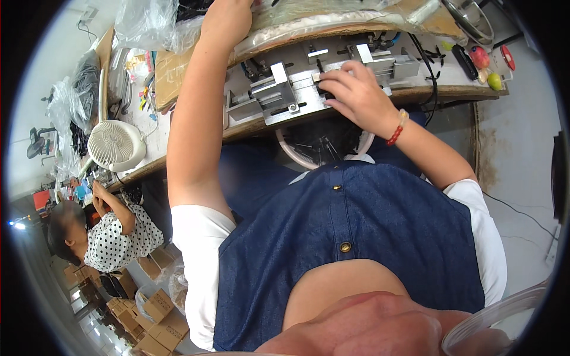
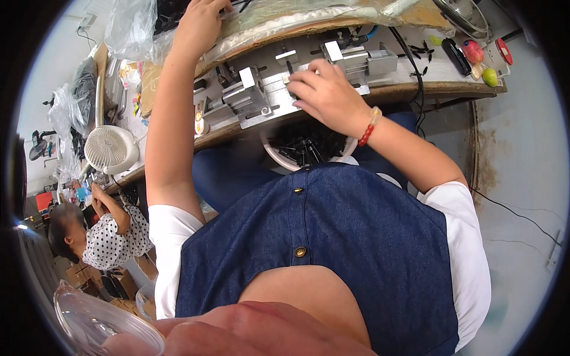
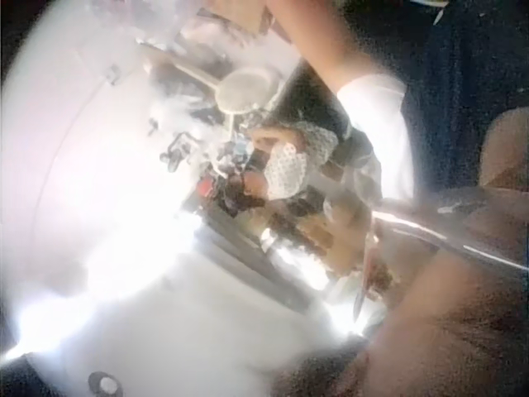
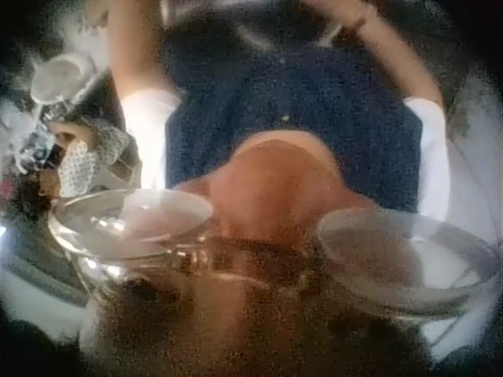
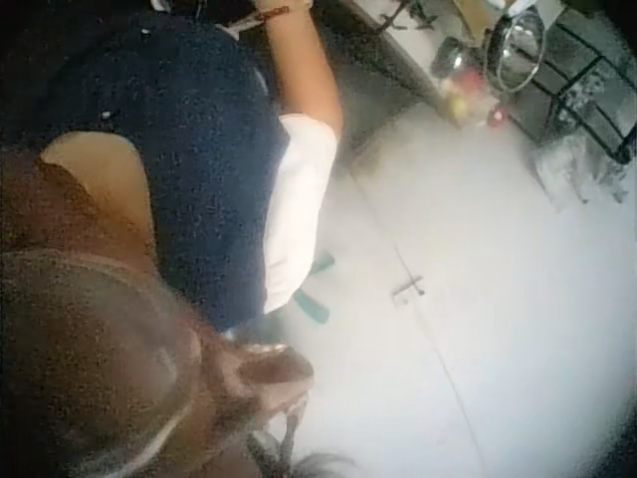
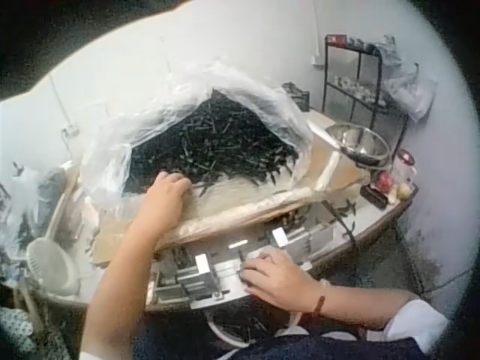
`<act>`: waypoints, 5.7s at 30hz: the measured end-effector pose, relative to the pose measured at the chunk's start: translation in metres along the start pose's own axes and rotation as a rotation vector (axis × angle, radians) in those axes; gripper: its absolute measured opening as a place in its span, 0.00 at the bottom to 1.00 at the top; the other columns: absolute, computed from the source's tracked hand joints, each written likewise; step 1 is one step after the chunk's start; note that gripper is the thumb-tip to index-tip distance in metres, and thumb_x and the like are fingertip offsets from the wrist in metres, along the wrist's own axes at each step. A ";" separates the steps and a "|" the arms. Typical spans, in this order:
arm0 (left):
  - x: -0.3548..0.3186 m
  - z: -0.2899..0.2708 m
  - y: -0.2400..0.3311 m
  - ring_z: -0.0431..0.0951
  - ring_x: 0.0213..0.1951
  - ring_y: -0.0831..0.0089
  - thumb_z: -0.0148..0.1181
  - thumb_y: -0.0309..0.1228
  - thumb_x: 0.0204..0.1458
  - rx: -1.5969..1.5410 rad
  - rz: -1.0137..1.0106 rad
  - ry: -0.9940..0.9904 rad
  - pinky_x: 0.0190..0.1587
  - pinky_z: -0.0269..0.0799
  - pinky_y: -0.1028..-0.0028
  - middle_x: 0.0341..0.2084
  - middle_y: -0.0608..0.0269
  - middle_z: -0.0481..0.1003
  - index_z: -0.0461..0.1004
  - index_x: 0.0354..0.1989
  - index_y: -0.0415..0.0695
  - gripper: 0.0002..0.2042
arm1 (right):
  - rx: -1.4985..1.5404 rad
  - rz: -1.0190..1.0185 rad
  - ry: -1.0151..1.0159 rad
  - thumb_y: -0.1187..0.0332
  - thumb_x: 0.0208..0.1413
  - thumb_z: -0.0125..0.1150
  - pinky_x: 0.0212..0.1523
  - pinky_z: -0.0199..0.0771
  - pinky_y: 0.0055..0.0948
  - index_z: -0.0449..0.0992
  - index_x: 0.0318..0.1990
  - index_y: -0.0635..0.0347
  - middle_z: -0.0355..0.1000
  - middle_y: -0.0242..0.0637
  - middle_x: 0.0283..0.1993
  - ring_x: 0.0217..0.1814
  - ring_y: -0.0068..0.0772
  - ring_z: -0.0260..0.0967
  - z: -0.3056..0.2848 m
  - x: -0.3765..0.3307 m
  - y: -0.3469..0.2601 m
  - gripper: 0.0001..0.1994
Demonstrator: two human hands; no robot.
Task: The person sits at a workbench and repeatedly picks up small black plastic components from a pile. They place each component into a metal jig, press down a lever to secure or modify it, and then remove the processed part. The task involves continuous repetitive handling of identical small parts.
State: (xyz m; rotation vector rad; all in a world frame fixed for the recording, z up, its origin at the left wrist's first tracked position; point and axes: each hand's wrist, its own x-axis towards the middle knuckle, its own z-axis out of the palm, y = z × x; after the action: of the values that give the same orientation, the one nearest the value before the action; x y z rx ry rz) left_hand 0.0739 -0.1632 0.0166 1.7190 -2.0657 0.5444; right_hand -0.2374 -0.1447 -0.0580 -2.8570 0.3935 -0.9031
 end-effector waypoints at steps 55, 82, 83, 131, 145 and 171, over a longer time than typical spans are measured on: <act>-0.075 -0.009 0.075 0.82 0.39 0.56 0.64 0.26 0.56 -0.088 -0.275 0.407 0.37 0.77 0.64 0.39 0.58 0.81 0.84 0.41 0.47 0.06 | 0.247 0.072 0.053 0.74 0.57 0.66 0.56 0.71 0.34 0.78 0.49 0.58 0.74 0.36 0.58 0.56 0.41 0.69 -0.034 -0.005 -0.007 0.12; -0.138 0.014 0.179 0.79 0.26 0.74 0.75 0.26 0.49 -0.677 -0.287 0.222 0.29 0.77 0.71 0.45 0.61 0.72 0.85 0.42 0.47 0.11 | -0.014 0.285 0.041 0.64 0.57 0.66 0.42 0.76 0.42 0.81 0.44 0.66 0.80 0.47 0.44 0.40 0.46 0.76 -0.041 0.099 0.122 0.14; -0.139 0.019 0.179 0.79 0.28 0.74 0.75 0.25 0.49 -0.657 -0.308 0.188 0.30 0.77 0.73 0.46 0.61 0.72 0.86 0.43 0.47 0.12 | 0.070 0.344 -0.015 0.65 0.58 0.66 0.43 0.76 0.41 0.81 0.44 0.66 0.80 0.47 0.43 0.41 0.45 0.77 -0.039 0.107 0.124 0.13; -0.123 -0.013 0.157 0.84 0.43 0.74 0.66 0.17 0.57 -1.308 -0.636 -0.003 0.48 0.80 0.78 0.50 0.57 0.81 0.78 0.56 0.36 0.18 | -0.240 0.241 0.177 0.66 0.54 0.67 0.49 0.69 0.45 0.84 0.39 0.61 0.75 0.41 0.40 0.48 0.50 0.70 -0.034 0.097 0.110 0.09; -0.135 0.040 0.184 0.84 0.30 0.71 0.74 0.32 0.50 -0.545 -0.372 0.161 0.34 0.80 0.71 0.44 0.66 0.82 0.86 0.43 0.50 0.11 | -0.002 0.350 0.394 0.67 0.55 0.69 0.43 0.76 0.37 0.83 0.44 0.62 0.78 0.42 0.32 0.39 0.39 0.77 -0.051 0.100 0.097 0.12; -0.023 -0.017 -0.014 0.79 0.47 0.46 0.64 0.36 0.55 0.079 -0.586 0.021 0.51 0.74 0.53 0.40 0.47 0.79 0.81 0.41 0.42 0.12 | -0.190 -0.012 -0.066 0.70 0.56 0.58 0.57 0.66 0.38 0.77 0.46 0.54 0.73 0.30 0.60 0.57 0.39 0.66 0.010 -0.015 -0.010 0.11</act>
State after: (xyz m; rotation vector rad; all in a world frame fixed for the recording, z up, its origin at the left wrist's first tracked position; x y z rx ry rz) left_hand 0.0928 -0.1374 0.0193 2.2198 -1.4287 0.4512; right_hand -0.2413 -0.1311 -0.0723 -3.0546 0.4792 -0.8121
